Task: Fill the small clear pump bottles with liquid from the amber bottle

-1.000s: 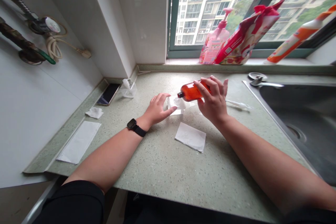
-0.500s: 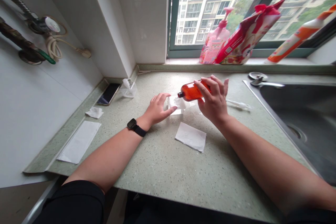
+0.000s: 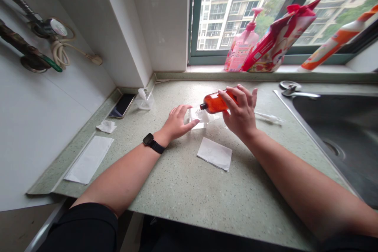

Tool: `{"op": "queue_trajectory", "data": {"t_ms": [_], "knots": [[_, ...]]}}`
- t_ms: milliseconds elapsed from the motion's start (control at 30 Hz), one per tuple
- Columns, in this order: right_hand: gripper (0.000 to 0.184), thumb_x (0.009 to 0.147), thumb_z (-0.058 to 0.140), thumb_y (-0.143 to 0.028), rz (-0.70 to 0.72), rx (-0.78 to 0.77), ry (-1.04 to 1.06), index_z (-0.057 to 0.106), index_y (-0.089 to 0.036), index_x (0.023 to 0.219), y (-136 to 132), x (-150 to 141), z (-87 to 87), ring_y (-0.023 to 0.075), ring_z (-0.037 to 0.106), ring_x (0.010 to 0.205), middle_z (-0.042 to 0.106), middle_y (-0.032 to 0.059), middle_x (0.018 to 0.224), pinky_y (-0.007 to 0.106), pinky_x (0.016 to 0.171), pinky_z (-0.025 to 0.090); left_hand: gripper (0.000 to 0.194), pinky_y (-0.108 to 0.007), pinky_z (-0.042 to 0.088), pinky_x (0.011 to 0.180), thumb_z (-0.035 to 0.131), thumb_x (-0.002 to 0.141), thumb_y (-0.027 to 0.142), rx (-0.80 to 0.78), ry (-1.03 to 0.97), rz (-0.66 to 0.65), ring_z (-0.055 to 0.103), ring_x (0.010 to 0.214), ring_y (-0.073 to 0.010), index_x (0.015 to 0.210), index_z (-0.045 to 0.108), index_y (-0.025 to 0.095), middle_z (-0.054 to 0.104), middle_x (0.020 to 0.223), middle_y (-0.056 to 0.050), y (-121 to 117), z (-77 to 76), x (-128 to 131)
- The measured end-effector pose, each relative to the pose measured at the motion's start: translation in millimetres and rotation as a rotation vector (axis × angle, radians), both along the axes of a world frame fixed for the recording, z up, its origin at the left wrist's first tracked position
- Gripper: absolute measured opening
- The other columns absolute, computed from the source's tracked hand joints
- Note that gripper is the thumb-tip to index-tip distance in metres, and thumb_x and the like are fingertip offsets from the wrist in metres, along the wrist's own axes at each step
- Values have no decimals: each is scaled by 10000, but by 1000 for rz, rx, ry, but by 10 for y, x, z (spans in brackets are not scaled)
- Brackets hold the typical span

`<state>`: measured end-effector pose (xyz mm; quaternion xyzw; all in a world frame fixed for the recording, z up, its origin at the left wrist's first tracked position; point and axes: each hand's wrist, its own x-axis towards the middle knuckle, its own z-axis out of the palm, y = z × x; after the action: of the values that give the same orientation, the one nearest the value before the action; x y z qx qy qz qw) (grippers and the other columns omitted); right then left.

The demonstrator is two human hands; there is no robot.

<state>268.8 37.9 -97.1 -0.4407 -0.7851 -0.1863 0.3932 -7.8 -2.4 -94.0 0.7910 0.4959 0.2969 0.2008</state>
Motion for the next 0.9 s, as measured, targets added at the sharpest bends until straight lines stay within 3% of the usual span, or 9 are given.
{"op": "queue_trajectory", "data": {"t_ms": [900], "knots": [[1069,898,648,-55,-10,-19,-2,226,-601,1713,-17,-12,23,420,448,1559,568,32,1561,821,1332,167,681,-627,490,1183,538,1049,744,-4,1,-3,612,1376,-376,1517,517,248,626,1506,-156,-15,7,4]]}}
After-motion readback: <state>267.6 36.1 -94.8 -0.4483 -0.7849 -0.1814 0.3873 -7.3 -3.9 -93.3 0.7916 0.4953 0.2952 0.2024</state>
